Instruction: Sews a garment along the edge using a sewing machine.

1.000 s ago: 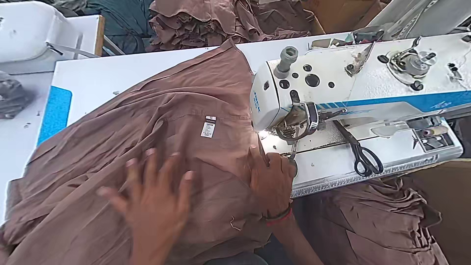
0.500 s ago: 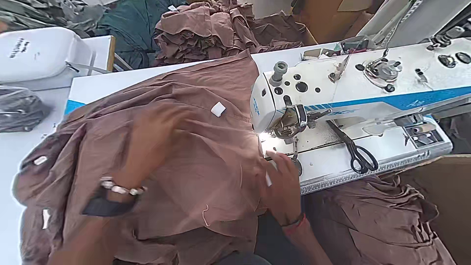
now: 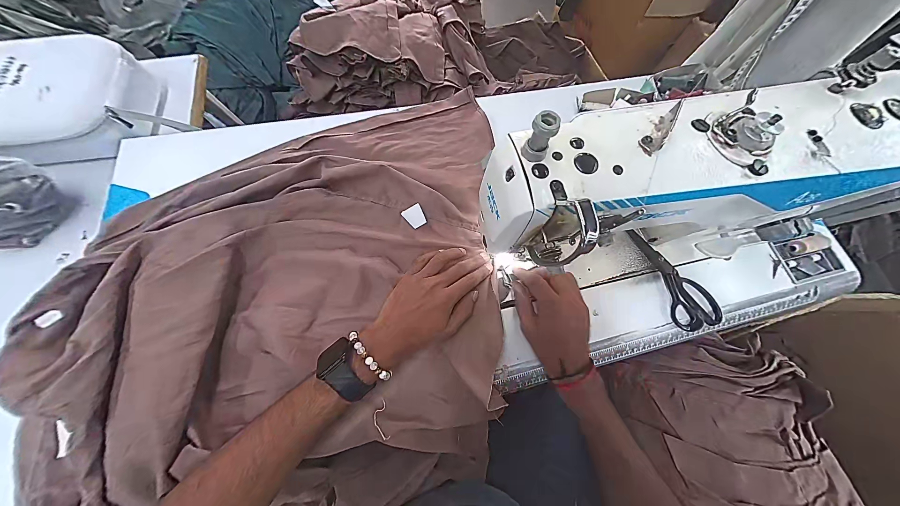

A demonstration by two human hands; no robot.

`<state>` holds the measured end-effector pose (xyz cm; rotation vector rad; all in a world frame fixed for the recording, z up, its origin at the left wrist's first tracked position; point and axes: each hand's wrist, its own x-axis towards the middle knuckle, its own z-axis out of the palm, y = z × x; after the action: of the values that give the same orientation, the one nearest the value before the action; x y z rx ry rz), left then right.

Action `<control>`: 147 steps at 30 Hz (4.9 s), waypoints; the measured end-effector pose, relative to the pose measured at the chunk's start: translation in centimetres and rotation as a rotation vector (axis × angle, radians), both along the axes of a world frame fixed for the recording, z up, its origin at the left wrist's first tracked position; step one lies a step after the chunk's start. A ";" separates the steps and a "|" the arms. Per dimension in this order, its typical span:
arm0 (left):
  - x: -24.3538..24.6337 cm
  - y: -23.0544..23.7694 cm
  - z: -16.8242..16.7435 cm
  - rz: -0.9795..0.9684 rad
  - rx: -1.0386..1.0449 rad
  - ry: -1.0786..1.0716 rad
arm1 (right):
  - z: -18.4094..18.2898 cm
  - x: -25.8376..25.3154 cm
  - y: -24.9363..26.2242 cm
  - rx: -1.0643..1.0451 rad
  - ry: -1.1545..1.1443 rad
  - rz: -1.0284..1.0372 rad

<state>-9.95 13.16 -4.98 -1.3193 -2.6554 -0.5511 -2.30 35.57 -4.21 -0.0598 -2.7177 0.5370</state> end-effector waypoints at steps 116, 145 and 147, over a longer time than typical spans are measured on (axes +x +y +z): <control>4.1 2.7 0.0 0.212 -0.062 0.121 | 2.2 5.4 -6.0 -0.436 -0.227 -0.181; -4.5 0.8 0.9 -0.314 0.144 0.241 | 6.8 0.6 -4.5 -0.080 -0.294 -0.021; -3.5 0.8 0.7 -0.100 0.109 0.108 | 4.8 -0.6 -3.8 -0.093 -0.324 -0.027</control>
<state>-13.42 14.00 -4.33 -1.4131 -2.4484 -0.6084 -2.88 31.76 0.62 -0.2251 -2.9973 0.6995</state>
